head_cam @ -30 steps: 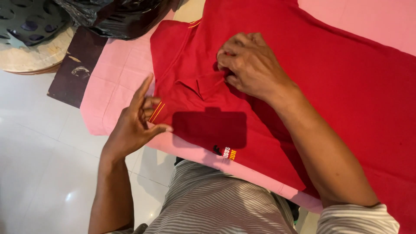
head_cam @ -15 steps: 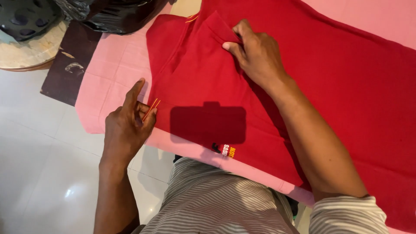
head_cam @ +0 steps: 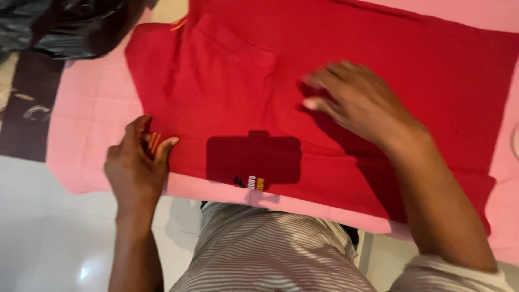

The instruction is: The person irons a red polo shirt on a pink ironing board using a steam iron. They smooth the fabric with their hands, iron the main body and sleeves, and then fold the shirt neatly into a compact rectangle.

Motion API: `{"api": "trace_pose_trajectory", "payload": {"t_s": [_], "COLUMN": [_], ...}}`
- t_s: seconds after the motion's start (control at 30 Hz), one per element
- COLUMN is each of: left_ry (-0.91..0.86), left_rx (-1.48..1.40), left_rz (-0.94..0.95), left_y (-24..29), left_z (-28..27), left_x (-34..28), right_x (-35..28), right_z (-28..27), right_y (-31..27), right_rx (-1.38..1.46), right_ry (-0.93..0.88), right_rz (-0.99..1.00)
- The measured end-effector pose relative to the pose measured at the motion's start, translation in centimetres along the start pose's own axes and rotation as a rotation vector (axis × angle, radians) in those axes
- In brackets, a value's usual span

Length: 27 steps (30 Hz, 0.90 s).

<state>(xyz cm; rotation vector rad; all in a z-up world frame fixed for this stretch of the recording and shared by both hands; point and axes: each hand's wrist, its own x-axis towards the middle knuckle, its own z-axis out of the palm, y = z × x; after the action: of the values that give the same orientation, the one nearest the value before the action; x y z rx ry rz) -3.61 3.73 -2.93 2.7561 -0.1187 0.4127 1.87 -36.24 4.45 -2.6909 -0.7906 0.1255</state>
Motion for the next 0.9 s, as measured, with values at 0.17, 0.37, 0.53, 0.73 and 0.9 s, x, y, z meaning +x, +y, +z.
{"api": "trace_pose_trajectory", "payload": {"t_s": [0.17,0.37,0.53,0.73,0.9], "left_ry": [-0.057,-0.253,-0.104,0.109,0.367], "left_rx": [-0.115,-0.152,-0.005,-0.383,-0.422], "left_rz": [0.122,0.059,0.197,0.118,0.242], "left_y": [2.4,8.3,8.6,8.6,6.9], "left_z": [-1.3,-0.9,2.9,4.2,6.1], "left_x": [3.5,10.0,11.6,10.6,10.2], "right_x": [-13.3,-22.9,-25.3,-26.9,-28.7], "right_z": [-1.5,-1.4,-0.7,0.9,2.9], "right_y": [3.6,5.0,5.8,7.0,8.2], "right_rx": [0.079,0.078,0.11,0.168,0.041], "right_ry": [-0.174,-0.128,-0.048,0.025,0.081], "right_rz": [0.477,0.716,0.653,0.716,0.835]}}
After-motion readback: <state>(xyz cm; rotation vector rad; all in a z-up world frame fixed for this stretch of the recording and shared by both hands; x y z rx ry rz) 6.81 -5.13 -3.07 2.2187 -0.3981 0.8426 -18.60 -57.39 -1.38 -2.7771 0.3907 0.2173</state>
